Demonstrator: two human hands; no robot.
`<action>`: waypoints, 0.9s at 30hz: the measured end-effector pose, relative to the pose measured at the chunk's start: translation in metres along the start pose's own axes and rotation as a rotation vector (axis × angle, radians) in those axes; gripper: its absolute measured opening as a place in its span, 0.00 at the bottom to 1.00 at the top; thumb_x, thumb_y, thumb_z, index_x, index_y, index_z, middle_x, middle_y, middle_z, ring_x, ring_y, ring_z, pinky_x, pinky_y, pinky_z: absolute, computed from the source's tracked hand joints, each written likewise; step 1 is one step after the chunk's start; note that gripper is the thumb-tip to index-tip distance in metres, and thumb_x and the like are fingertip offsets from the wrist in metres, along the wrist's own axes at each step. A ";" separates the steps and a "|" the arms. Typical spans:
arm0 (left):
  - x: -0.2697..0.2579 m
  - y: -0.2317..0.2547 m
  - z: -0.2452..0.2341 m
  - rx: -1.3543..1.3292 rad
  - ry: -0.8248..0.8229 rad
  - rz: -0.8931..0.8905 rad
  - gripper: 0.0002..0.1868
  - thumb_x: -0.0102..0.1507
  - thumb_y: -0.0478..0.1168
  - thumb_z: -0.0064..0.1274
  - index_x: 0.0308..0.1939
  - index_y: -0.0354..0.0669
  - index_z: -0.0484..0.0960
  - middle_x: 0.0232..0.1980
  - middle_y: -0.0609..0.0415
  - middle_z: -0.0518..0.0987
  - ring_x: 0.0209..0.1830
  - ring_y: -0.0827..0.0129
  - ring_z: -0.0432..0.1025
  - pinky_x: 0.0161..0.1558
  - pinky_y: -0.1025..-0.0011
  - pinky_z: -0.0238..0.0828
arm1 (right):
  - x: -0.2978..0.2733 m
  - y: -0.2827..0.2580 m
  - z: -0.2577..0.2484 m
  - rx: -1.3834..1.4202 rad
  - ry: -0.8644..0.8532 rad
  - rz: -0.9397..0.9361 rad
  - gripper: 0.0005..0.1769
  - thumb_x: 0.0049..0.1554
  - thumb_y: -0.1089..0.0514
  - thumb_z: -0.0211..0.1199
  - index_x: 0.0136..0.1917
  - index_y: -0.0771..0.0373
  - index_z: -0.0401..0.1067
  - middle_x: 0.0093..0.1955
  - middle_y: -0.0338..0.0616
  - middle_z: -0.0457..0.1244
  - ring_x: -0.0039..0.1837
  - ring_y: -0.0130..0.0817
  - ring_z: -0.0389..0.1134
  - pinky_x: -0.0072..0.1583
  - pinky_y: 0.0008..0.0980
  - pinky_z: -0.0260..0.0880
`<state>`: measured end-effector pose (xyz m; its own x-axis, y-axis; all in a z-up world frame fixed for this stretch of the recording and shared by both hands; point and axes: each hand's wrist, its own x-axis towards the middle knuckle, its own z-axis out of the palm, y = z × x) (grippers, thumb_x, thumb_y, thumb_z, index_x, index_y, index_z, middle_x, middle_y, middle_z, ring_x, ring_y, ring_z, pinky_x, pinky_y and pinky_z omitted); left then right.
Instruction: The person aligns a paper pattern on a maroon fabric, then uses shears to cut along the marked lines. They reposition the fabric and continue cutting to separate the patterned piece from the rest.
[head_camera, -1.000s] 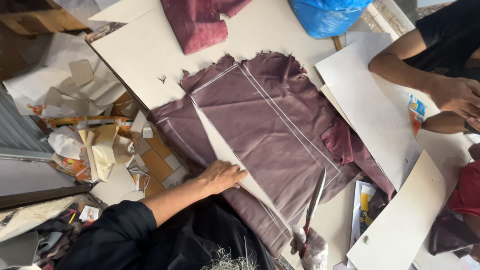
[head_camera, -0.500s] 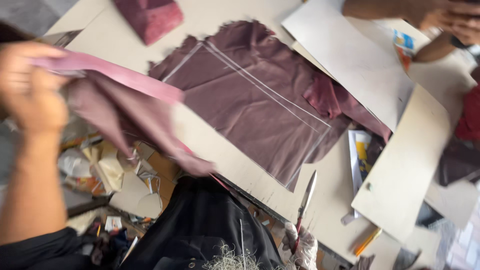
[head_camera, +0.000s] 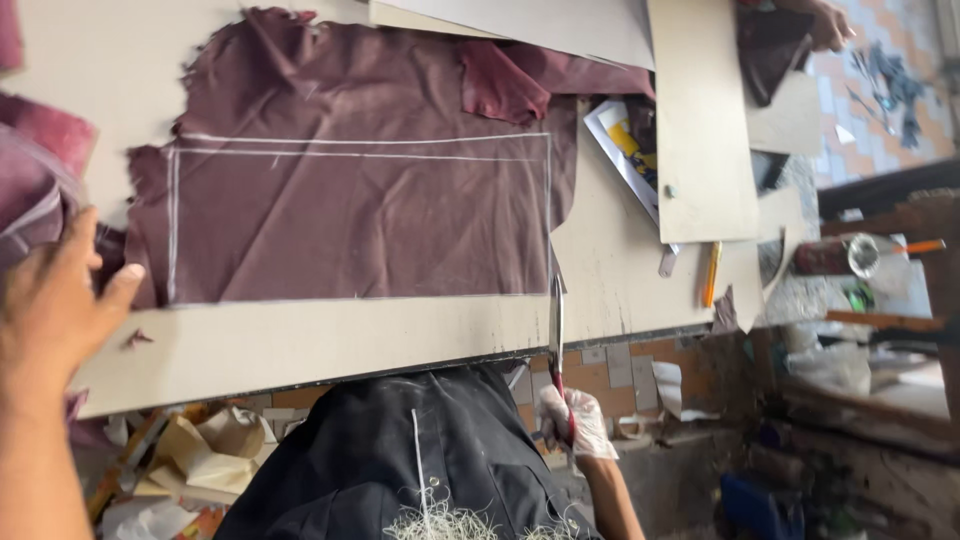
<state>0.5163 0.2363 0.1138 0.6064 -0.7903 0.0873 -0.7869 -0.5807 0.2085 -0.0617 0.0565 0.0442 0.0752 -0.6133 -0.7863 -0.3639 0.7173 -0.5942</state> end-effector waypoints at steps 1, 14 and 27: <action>0.003 0.008 0.002 0.093 0.040 0.017 0.36 0.61 0.45 0.62 0.73 0.40 0.73 0.52 0.35 0.79 0.49 0.45 0.74 0.48 0.53 0.72 | -0.010 0.007 -0.003 0.033 -0.053 0.028 0.21 0.59 0.47 0.62 0.32 0.65 0.68 0.22 0.44 0.61 0.22 0.31 0.59 0.26 0.30 0.56; -0.008 0.335 0.154 -0.638 0.106 0.784 0.27 0.46 0.45 0.70 0.46 0.40 0.80 0.44 0.50 0.75 0.38 0.58 0.69 0.40 0.60 0.66 | -0.004 -0.033 0.000 -0.094 -0.423 -0.111 0.41 0.59 0.23 0.36 0.37 0.61 0.69 0.25 0.42 0.61 0.29 0.31 0.63 0.36 0.29 0.64; -0.008 0.355 0.165 -0.432 0.276 0.856 0.04 0.63 0.39 0.58 0.40 0.52 0.87 0.38 0.69 0.76 0.38 0.72 0.67 0.38 0.70 0.61 | 0.036 -0.051 -0.006 -0.315 -0.127 -0.039 0.27 0.60 0.41 0.62 0.37 0.68 0.72 0.26 0.43 0.64 0.29 0.29 0.65 0.35 0.27 0.66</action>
<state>0.2130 0.0047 0.0266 -0.0974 -0.8044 0.5861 -0.8954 0.3280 0.3013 -0.0462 -0.0041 0.0469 0.2024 -0.5778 -0.7907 -0.6261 0.5445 -0.5581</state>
